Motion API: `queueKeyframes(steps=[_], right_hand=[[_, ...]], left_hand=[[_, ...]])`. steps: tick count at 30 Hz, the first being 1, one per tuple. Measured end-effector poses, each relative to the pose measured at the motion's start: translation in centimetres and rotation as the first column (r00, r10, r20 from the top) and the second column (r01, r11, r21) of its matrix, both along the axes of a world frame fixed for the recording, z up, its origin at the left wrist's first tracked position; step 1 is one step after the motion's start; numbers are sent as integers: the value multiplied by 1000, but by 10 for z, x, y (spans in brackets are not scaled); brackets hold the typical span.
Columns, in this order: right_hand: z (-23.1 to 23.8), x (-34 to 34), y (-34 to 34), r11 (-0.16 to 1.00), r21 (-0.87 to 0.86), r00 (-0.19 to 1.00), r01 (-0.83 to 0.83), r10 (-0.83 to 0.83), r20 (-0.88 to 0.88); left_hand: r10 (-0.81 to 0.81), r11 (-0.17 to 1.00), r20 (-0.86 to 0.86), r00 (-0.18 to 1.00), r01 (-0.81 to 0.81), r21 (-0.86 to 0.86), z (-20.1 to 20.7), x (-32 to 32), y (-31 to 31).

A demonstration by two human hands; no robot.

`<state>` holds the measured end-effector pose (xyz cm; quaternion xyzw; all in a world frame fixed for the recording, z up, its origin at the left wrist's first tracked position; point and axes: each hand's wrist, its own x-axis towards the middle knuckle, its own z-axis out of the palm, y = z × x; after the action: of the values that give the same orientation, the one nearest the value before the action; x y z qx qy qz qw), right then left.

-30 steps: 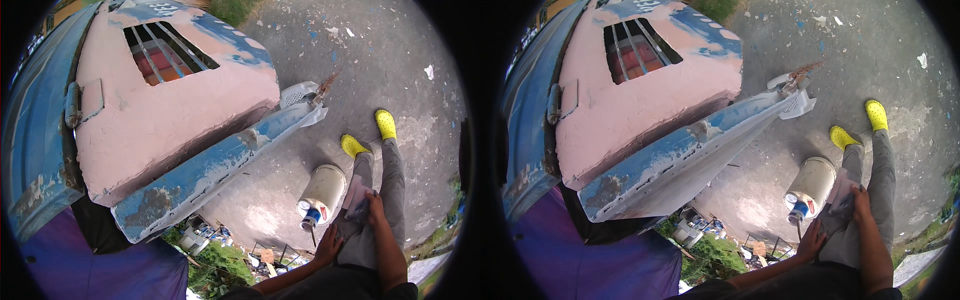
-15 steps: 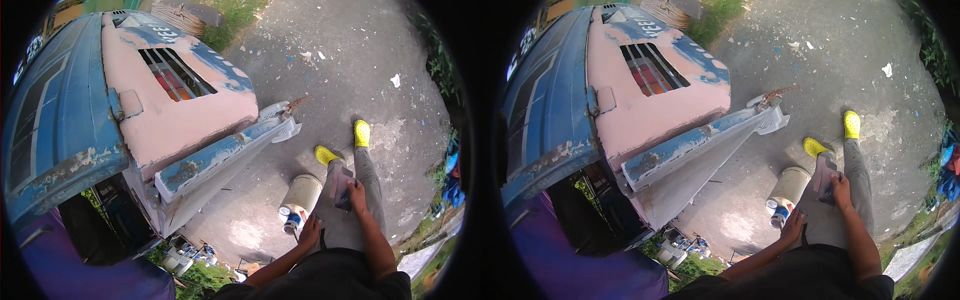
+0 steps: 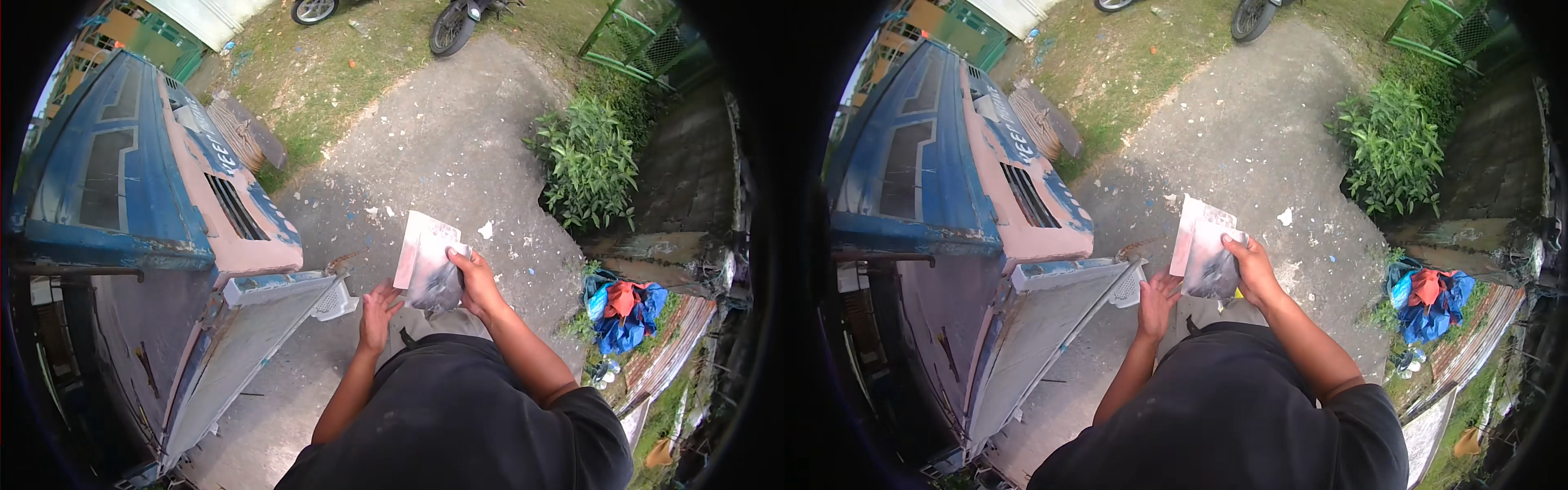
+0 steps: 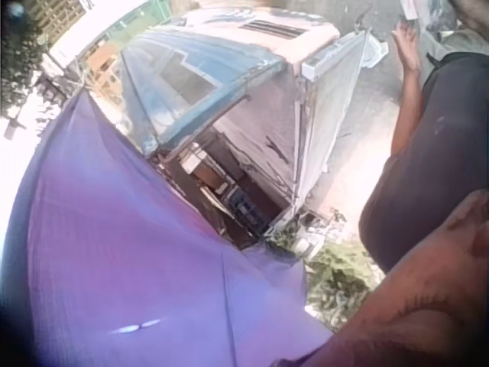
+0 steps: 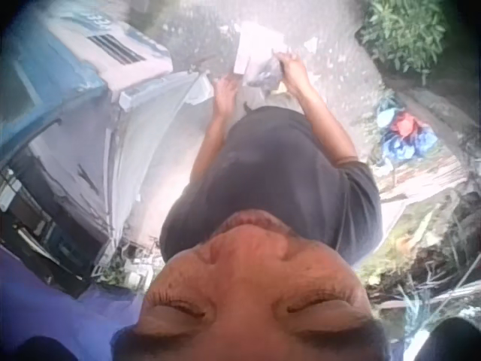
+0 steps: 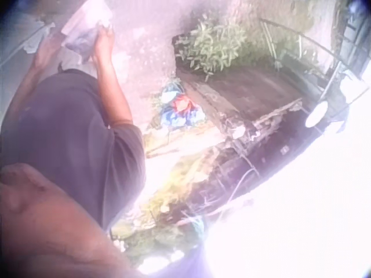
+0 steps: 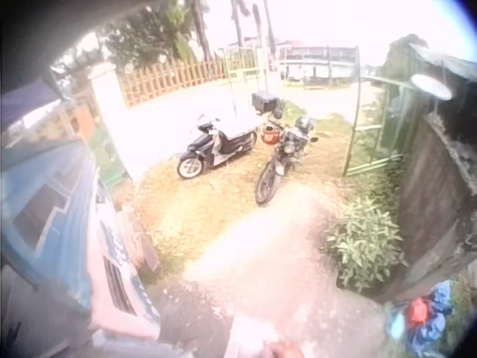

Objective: The person prepares a body filler mixture on a sandpaper sheet using a wooden stick and a putty knife, then applies the filler to a damaged area on a blue truck body.

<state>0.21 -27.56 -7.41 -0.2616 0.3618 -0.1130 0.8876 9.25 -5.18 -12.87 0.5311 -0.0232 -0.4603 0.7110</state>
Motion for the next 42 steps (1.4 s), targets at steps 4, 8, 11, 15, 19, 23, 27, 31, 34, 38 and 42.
queueKeyframes(steps=[4,8,11,15,19,23,27,31,34,38,42], right_hand=[[26,38,-18,991,125,991,48,-63,119],[15,68,-40,984,133,963,120,-148,226],[27,110,-51,995,98,963,21,-47,265],[7,162,-68,984,8,977,-179,176,124],[2,225,-76,873,-201,892,-443,452,-2],[-3,272,-90,682,-693,969,-234,223,-107],[35,329,-100,-98,-928,868,-358,332,-370],[61,386,-111,-459,-856,736,-237,491,-467],[59,431,-109,-415,-799,542,-435,588,-601],[14,483,-139,-297,-844,486,-447,711,-508],[-3,526,-163,66,-769,473,-636,820,-321]], left_hand=[[-130,965,138,982,158,-212,24,12,-37],[-206,951,177,962,239,-195,22,39,-86],[-76,984,271,960,116,-136,19,98,-104],[96,923,-23,995,-98,-373,49,171,-126],[218,922,-81,973,-232,-309,56,243,-118],[392,909,42,919,-380,-169,58,280,-117],[373,917,334,866,-398,6,39,311,-103],[387,897,324,863,-434,85,37,332,-130],[430,862,329,841,-490,129,26,350,-130],[509,836,-35,860,-503,-218,19,377,-146],[549,825,-18,836,-545,-151,9,407,-188]])
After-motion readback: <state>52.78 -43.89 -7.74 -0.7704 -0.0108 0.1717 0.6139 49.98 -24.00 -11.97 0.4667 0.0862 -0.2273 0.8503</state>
